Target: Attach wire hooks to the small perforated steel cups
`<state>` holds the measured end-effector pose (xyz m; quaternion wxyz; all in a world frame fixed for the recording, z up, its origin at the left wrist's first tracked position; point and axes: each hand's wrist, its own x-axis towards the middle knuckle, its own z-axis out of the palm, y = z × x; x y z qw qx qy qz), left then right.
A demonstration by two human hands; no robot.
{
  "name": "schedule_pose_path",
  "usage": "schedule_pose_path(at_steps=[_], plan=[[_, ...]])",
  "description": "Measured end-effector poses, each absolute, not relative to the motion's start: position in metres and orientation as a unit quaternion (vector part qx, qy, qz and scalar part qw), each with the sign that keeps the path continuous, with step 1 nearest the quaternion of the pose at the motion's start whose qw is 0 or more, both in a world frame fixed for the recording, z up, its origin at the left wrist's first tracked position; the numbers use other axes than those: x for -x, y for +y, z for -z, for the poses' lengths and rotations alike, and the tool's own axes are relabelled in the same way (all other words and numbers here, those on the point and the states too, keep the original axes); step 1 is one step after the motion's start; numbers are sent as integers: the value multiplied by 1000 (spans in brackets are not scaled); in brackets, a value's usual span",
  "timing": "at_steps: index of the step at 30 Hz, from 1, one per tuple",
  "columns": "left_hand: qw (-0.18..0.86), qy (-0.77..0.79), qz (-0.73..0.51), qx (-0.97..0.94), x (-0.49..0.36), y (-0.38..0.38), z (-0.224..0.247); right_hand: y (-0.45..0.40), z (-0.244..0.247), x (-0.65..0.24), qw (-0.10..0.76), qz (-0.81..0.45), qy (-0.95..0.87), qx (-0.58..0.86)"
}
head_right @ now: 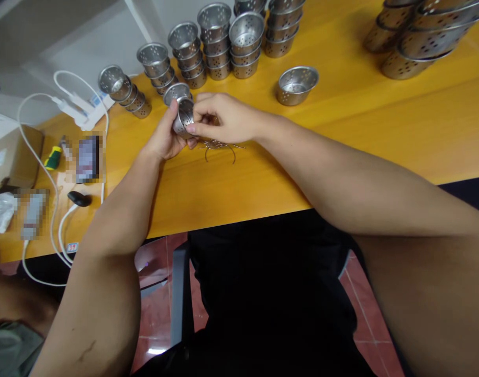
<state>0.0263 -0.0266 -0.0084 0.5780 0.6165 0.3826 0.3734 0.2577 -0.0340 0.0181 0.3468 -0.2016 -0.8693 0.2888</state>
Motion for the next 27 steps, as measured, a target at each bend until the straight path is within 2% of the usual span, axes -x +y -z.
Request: schedule_pose_path(at_steps=[5,10,19,21,23,27], plan=[[582,393,-366,-610,-27,-26,7,-37,-20,-256,337,-298,-859,244],[601,396,-377,-583,-31,-29,-1,-33,-20,-252,367,-294,-845,254],[600,375,-407,-577,-20,-26,7,-40,-34,-263,376,-453,-778,219],[572,367,-448,-581,-15,-23,9,-40,-33,-265,392,-431,-776,241],[529,370,-488,-587,-11,-20,8,-34,-26,-268,391,-357,-801,279],[446,424,-549,-565,0,-12,1,-17,-3,-273,314,-235,-865,312]])
